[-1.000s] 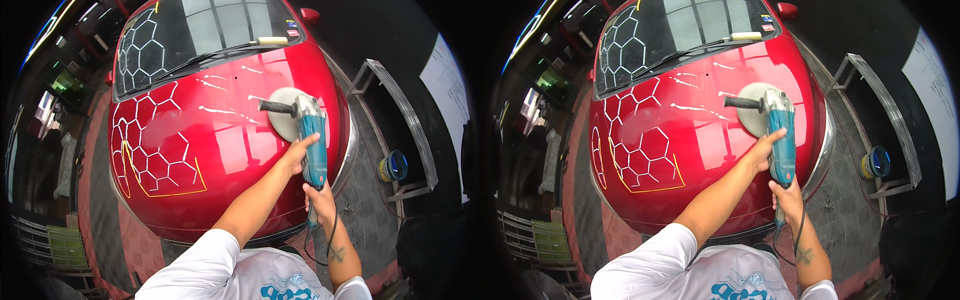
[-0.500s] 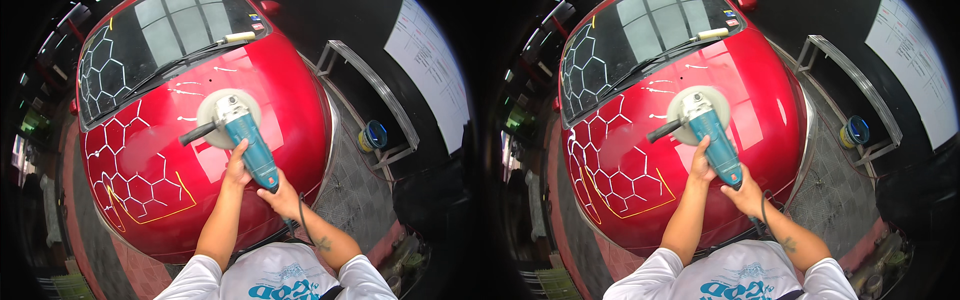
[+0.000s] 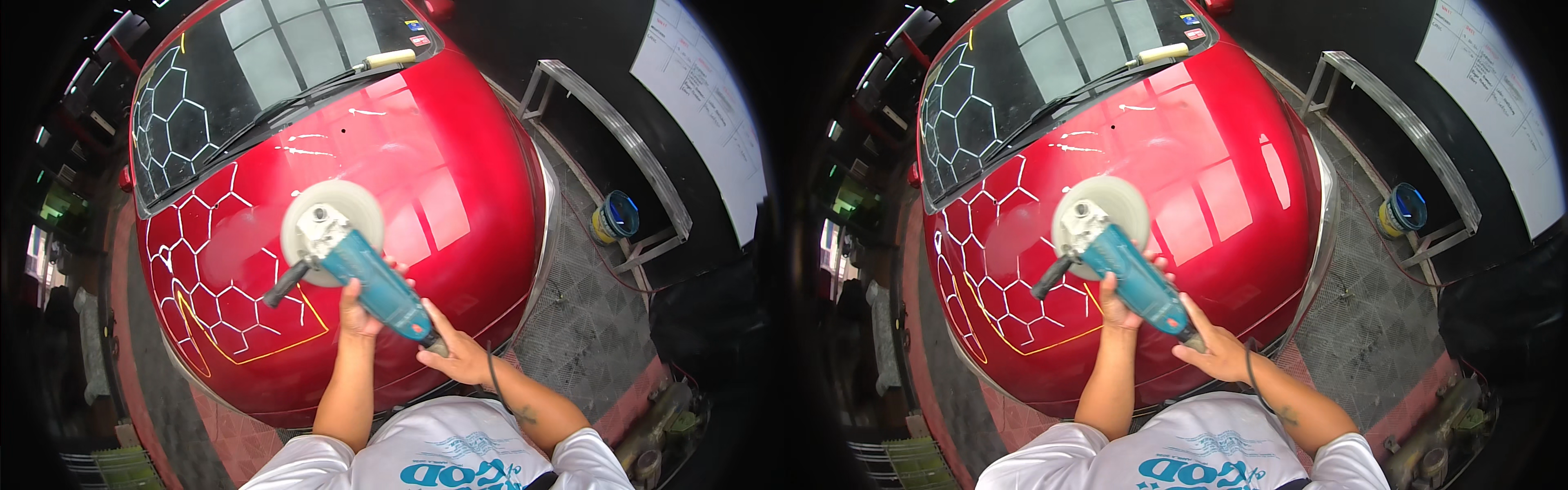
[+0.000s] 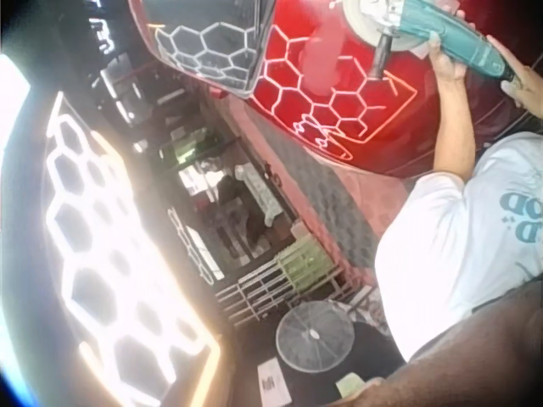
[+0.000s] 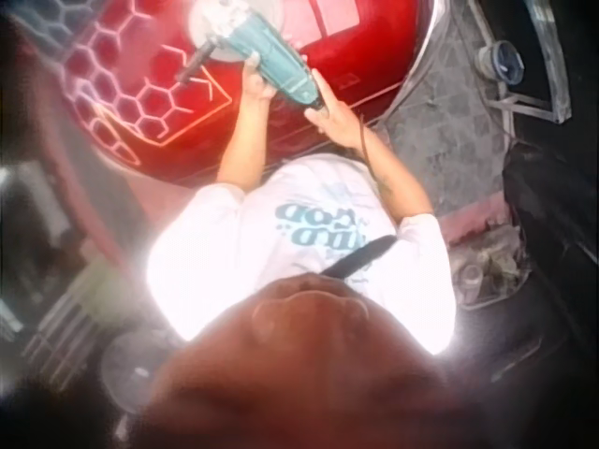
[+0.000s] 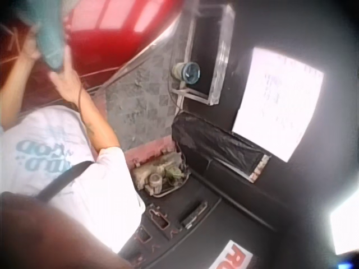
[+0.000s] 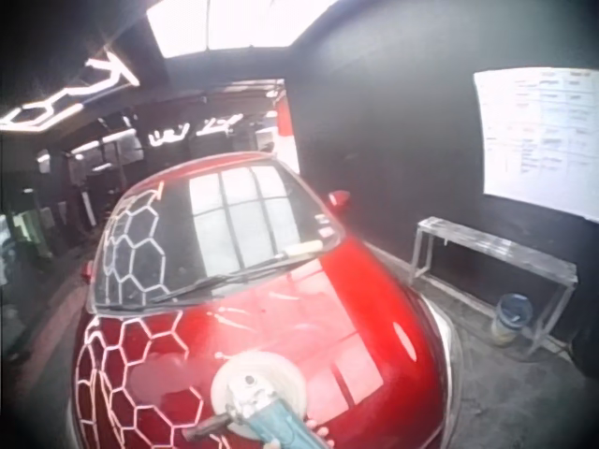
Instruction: The person uses a teal electric polisher with a white pad to buff the red hood of a car. The person moves the polisher in circular and sweeping motions across the hood surface, covering multiple areas.
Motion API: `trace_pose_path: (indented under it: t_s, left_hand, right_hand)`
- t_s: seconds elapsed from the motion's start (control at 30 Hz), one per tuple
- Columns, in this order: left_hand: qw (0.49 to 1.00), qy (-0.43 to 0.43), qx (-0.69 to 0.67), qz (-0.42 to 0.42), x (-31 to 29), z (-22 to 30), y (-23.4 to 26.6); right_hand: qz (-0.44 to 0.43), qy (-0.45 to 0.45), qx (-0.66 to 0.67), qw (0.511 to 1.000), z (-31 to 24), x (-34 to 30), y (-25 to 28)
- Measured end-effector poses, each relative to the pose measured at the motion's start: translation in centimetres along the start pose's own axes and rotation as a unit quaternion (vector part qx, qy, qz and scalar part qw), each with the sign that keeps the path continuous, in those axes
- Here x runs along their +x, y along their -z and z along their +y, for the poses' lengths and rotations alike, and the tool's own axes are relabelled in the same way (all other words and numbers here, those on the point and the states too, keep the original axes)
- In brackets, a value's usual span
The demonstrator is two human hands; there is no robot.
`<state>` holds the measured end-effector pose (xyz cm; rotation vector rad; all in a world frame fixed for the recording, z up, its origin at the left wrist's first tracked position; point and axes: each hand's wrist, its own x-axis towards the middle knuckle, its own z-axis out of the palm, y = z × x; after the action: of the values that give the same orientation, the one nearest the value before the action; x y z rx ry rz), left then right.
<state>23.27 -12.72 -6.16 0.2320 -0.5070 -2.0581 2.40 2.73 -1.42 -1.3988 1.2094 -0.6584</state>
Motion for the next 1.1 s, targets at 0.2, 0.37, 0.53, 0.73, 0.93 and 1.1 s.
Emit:
trace_pose_path:
  t_s: [0.2,0.37,0.53,0.73,0.93,1.1]
  left_hand:
    - [0.986,0.161,0.044,-0.015,3.8,-11.0,-4.0]
    - [0.977,0.2,0.077,-0.008,9.6,-17.9,-6.7]
    - [0.976,0.204,0.082,0.006,10.2,-16.5,-6.6]
    - [0.987,0.153,0.054,-0.011,4.8,-11.0,-3.7]
    - [0.999,0.034,-0.002,0.037,-2.9,-3.3,-1.0]
    - [0.996,-0.077,0.035,0.037,-4.4,4.2,2.7]
  right_hand:
    - [0.193,-0.161,0.145,0.957,2.6,-8.8,1.3]
    - [0.302,-0.102,0.203,0.926,5.7,-10.0,4.5]
    - [0.281,-0.124,0.191,0.932,4.7,-8.5,5.2]
    - [0.201,-0.134,0.137,0.961,3.8,-7.5,2.6]
    - [0.056,-0.049,-0.027,0.997,-0.5,-3.4,-0.2]
    - [-0.032,-0.011,-0.032,0.999,-4.3,3.2,-3.3]
